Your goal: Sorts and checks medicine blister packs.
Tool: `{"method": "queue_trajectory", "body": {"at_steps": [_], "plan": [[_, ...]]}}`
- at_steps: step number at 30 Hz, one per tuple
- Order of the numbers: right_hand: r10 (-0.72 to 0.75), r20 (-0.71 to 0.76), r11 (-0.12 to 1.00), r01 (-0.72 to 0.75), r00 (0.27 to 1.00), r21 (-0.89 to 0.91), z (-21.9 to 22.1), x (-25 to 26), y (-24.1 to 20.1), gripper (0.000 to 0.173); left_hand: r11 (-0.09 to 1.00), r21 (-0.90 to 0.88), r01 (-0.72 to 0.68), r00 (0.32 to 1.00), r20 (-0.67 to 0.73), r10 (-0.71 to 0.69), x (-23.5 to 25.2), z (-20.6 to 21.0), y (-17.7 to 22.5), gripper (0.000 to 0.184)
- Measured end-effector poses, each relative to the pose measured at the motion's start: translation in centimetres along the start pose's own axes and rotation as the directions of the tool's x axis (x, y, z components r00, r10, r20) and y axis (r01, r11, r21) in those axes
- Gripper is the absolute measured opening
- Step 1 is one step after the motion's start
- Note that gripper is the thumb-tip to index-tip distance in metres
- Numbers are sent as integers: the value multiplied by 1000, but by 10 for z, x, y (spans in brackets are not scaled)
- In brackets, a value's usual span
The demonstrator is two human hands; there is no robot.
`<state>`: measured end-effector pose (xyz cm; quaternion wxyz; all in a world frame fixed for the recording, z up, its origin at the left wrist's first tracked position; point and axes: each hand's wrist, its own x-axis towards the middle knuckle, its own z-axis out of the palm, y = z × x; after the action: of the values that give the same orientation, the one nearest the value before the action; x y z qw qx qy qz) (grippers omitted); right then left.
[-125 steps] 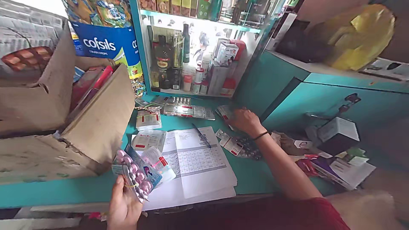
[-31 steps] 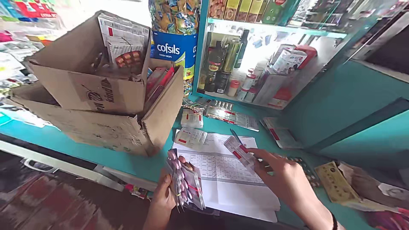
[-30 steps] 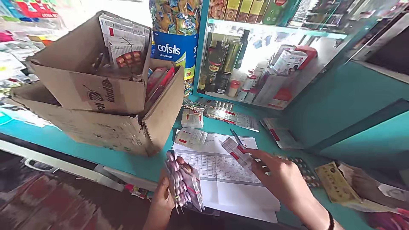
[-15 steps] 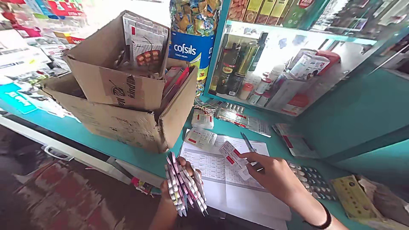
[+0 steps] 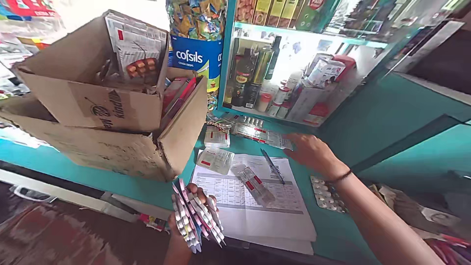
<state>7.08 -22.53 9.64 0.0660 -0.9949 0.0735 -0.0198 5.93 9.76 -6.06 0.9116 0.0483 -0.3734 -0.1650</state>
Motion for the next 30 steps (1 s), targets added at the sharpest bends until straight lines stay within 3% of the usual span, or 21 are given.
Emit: {"method": "queue_trajectory", "body": {"at_steps": [4,9,13,17,22,25,28,30], "plan": [[-169,72,977,157,983,145,24,55,26,70,1000,-4,19,1000,-11,-19,-3,-2,1,47],[-169,193,976,137,967,170,44,95,35,95,1000,-24,-6,1000,3,6,-5,-9,-1,47],[-129,133,959,89,983,270,34,104,42,87,999,32,-4,998,-55,5,-8,-4,1,48],[13,34,925,-25,999,379,16,104,56,82,991,134,-6,984,-175,29,-18,-3,0,49],[25,9,965,-26,1000,262,30,108,62,89,996,94,-3,984,-178,20,-18,-5,1,46],[34,-8,973,-31,999,229,41,113,52,89,987,159,23,948,-316,29,-24,-3,1,46],[-81,-183,946,133,980,295,46,113,19,63,983,181,41,933,-359,28,-26,-4,1,44],[-227,-266,912,300,937,280,53,113,-13,40,989,147,32,972,-237,4,-17,0,1,45]]}}
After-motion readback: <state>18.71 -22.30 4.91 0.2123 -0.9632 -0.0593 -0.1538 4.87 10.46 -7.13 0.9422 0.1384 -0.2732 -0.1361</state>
